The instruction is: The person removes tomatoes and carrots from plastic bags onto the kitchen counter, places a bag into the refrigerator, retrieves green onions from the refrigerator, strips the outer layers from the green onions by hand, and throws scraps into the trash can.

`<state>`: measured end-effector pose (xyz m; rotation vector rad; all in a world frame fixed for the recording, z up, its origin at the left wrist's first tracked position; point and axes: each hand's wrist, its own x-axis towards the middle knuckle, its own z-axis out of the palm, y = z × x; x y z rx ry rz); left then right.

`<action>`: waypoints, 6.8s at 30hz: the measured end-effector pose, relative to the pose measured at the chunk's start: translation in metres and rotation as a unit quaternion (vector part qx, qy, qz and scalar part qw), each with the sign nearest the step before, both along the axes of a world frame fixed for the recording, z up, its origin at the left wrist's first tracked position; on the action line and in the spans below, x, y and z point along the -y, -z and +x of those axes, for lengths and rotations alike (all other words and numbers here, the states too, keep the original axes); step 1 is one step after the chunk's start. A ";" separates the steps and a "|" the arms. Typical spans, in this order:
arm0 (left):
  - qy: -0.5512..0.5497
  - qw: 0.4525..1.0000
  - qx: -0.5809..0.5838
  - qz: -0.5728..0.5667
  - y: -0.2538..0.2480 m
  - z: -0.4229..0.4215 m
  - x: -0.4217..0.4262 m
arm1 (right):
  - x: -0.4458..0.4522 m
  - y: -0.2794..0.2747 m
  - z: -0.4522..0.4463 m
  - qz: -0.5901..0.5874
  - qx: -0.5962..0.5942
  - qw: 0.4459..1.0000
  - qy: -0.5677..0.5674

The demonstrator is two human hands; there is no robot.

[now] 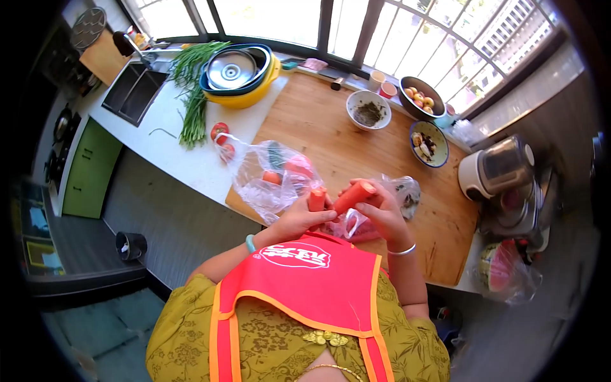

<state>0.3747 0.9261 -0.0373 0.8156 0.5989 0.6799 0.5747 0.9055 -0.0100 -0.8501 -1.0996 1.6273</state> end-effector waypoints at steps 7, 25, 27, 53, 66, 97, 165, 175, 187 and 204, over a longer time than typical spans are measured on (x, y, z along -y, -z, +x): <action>0.052 0.998 -0.022 0.001 -0.012 -0.002 -0.002 | 0.002 0.002 0.002 -0.012 -0.011 1.000 -0.024; -0.274 0.957 -0.056 0.080 -0.019 -0.080 -0.074 | 0.008 0.009 0.008 -0.082 0.044 0.995 0.028; -0.316 0.934 -0.140 0.094 -0.014 -0.121 -0.111 | 0.012 0.008 0.014 -0.081 0.059 0.994 0.039; 0.240 0.966 -0.062 -0.070 -0.023 0.068 -0.072 | 0.024 0.037 0.065 0.081 0.490 0.784 0.373; 0.351 0.678 -0.301 0.572 0.071 0.110 -0.079 | 0.005 0.078 0.083 0.008 0.322 0.867 0.380; 0.348 0.681 -0.208 0.610 0.003 0.026 -0.021 | 0.030 0.000 0.079 -0.007 0.074 0.914 0.398; 0.293 0.846 -0.182 0.407 -0.020 0.082 -0.159 | -0.046 0.003 0.113 -0.097 0.109 0.965 0.217; 0.372 0.924 0.087 0.012 0.001 0.129 -0.158 | -0.057 -0.029 0.100 -0.025 0.353 0.926 0.132; 0.329 0.913 0.063 0.233 0.086 0.162 -0.134 | -0.130 -0.031 0.095 0.191 0.500 0.839 0.098; 0.344 0.937 0.022 -0.051 0.100 0.160 -0.170 | -0.113 0.026 0.116 -0.021 0.440 0.884 0.156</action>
